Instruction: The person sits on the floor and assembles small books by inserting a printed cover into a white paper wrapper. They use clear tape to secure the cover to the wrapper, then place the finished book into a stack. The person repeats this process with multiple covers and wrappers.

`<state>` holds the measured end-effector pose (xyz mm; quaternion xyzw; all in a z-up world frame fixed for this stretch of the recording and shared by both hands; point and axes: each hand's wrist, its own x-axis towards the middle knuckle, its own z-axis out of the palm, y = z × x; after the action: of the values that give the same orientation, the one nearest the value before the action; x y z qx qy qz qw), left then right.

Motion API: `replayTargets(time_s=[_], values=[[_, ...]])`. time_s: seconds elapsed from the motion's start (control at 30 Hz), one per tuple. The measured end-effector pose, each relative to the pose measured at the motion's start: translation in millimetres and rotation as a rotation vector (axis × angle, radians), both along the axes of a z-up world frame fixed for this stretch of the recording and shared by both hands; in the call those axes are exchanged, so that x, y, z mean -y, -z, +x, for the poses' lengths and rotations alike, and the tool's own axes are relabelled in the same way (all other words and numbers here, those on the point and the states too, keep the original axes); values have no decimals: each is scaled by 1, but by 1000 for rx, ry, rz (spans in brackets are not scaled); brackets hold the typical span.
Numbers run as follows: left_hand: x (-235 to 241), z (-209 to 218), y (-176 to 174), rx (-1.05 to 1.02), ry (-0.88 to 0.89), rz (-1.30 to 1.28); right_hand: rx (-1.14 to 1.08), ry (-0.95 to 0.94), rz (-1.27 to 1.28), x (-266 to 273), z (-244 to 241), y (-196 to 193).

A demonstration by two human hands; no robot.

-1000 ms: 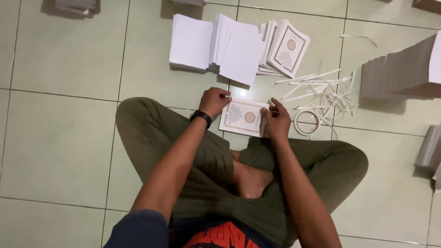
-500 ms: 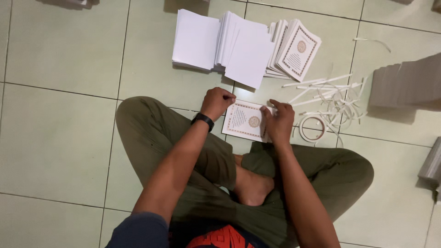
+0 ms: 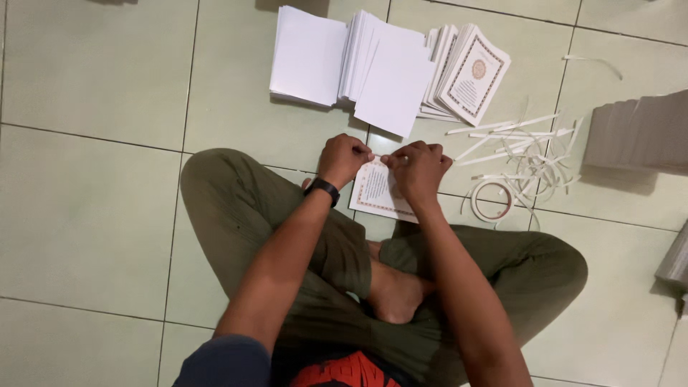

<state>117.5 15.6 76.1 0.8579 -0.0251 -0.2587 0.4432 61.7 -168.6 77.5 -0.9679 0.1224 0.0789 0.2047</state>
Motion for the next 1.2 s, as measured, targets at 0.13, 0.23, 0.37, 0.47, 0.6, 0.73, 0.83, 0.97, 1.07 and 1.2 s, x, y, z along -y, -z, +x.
replayTargets(time_s=[0.13, 0.23, 0.37, 0.47, 0.6, 0.73, 0.83, 0.97, 1.07, 1.2], values=[[-1, 1, -7, -42, -13, 45, 15, -7, 11, 21, -9, -6], [-1, -2, -13, -17, 14, 21, 29, 19, 17, 45, -20, -1], [-7, -4, -3, 128, 117, 37, 6, 96, 69, 62, -29, 5], [-12, -11, -19, 227, 210, 64, 32, 133, 162, 63, -32, 9], [-17, -16, -34, 388, 403, 284, 22, 173, 212, 66, -34, 13], [-19, -14, -10, 338, 307, 196, -12, 272, 278, 78, -35, 26], [-13, -12, 9, 314, 256, 169, 0, 318, 338, 82, -42, 20], [23, -11, 14, 423, 312, 178, 157, 227, 259, 60, -38, 3], [41, -16, 26, 373, 349, 189, 125, 156, 190, 55, -37, 14], [41, -2, 3, 290, 424, 256, 62, 241, 309, 73, -34, 29]])
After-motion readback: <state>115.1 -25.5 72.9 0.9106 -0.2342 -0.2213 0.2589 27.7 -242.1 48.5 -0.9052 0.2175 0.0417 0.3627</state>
